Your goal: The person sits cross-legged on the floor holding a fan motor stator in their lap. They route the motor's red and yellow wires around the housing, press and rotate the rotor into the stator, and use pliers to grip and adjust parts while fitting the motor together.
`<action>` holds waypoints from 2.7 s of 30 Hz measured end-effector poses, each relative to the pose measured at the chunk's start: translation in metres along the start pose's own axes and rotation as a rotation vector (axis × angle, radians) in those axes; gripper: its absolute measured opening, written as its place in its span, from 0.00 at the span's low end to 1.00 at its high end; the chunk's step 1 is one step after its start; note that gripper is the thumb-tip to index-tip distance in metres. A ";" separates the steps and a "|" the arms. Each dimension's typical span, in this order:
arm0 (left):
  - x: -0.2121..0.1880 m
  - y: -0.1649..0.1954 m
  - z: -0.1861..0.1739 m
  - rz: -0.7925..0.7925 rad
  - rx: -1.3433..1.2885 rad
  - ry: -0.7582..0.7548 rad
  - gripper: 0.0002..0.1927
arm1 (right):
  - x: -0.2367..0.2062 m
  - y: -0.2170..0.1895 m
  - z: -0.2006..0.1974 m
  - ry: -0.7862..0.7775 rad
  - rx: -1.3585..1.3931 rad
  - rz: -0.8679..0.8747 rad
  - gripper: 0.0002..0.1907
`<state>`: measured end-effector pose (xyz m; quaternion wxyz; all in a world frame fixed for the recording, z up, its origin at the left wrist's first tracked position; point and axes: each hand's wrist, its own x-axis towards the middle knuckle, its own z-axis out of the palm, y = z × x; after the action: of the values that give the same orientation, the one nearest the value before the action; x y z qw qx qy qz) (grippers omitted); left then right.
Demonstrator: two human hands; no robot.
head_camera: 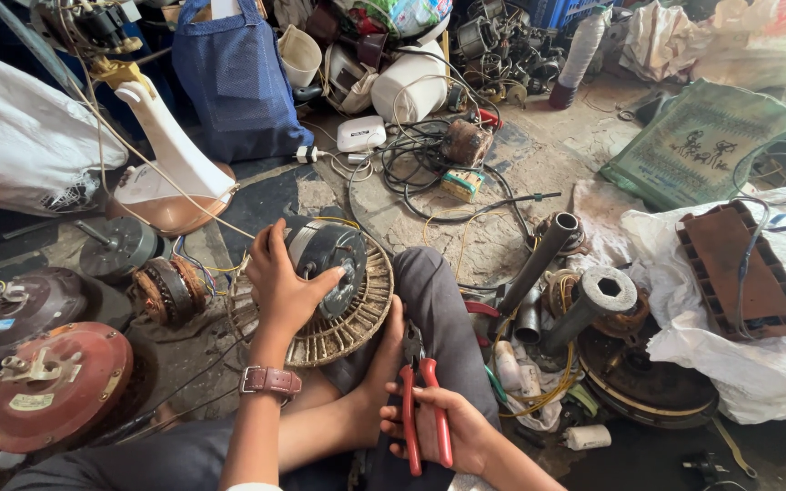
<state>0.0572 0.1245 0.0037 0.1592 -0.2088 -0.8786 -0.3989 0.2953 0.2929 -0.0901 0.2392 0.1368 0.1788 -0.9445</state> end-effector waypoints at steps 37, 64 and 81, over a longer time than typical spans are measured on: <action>-0.002 0.006 -0.004 -0.031 0.001 -0.015 0.60 | 0.002 -0.001 -0.003 -0.034 -0.047 -0.019 0.26; -0.003 0.004 -0.002 0.021 -0.022 0.020 0.59 | 0.001 0.000 -0.003 -0.023 -0.030 -0.011 0.26; -0.003 0.002 -0.002 0.028 -0.022 0.025 0.59 | 0.001 0.000 -0.003 -0.018 -0.028 -0.013 0.26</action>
<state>0.0612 0.1236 0.0045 0.1736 -0.2175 -0.8692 -0.4088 0.2950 0.2937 -0.0926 0.2363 0.1237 0.1906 -0.9447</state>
